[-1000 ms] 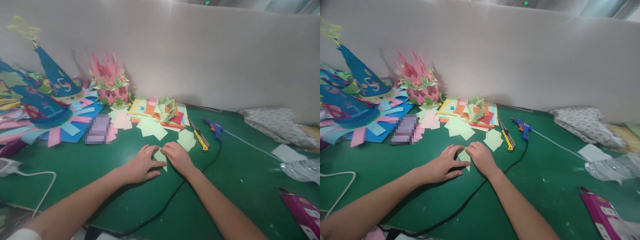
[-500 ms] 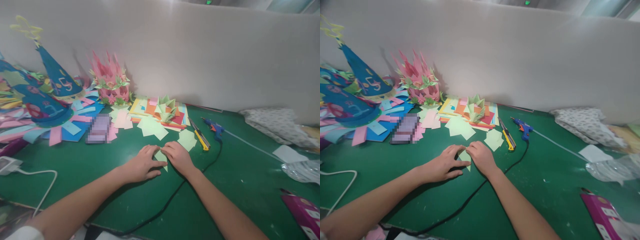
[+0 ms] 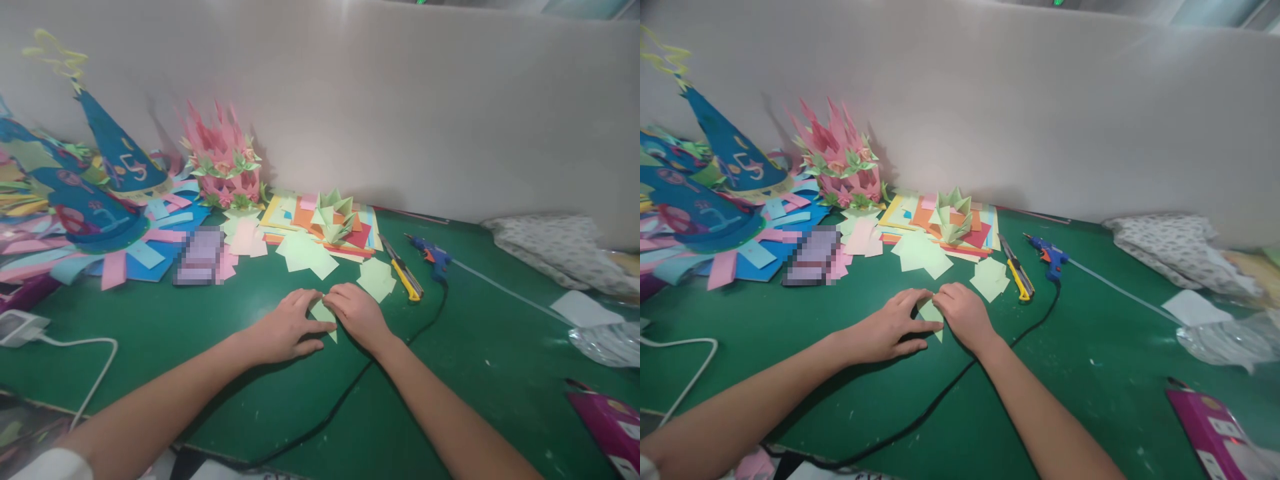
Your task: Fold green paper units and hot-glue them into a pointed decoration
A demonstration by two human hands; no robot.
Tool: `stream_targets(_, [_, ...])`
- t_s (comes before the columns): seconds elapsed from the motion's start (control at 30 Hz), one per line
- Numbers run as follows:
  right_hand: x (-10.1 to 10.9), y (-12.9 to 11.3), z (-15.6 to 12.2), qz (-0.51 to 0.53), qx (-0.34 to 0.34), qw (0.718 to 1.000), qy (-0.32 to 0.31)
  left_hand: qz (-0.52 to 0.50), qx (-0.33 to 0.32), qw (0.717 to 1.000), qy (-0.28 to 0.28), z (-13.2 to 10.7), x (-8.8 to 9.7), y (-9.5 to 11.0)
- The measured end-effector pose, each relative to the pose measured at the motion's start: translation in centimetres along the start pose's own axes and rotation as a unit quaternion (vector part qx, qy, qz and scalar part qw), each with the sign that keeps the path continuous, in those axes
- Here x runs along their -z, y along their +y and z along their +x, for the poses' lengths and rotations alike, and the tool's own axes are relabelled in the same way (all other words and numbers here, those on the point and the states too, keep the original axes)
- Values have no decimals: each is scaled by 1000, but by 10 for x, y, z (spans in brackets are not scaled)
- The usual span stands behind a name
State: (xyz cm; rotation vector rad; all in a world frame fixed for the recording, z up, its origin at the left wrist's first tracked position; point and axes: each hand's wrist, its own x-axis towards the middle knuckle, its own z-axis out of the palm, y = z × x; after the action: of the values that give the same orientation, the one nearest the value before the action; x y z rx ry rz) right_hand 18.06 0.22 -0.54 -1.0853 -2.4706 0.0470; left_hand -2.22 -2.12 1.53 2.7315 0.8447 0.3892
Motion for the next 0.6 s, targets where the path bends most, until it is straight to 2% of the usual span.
stream_targets(0.2, [2,-2,-1,-13,15,999,-30,16,1,1000,-3,2,1,1])
stream_targets(0.37, [7,-1,-2,37,-1,999,-30,25,-6,1000,-3,2,1,1])
stream_targets(0.6, [14,4,-3,79,47,995,-43,13,-5,1000,-1,2,0,0])
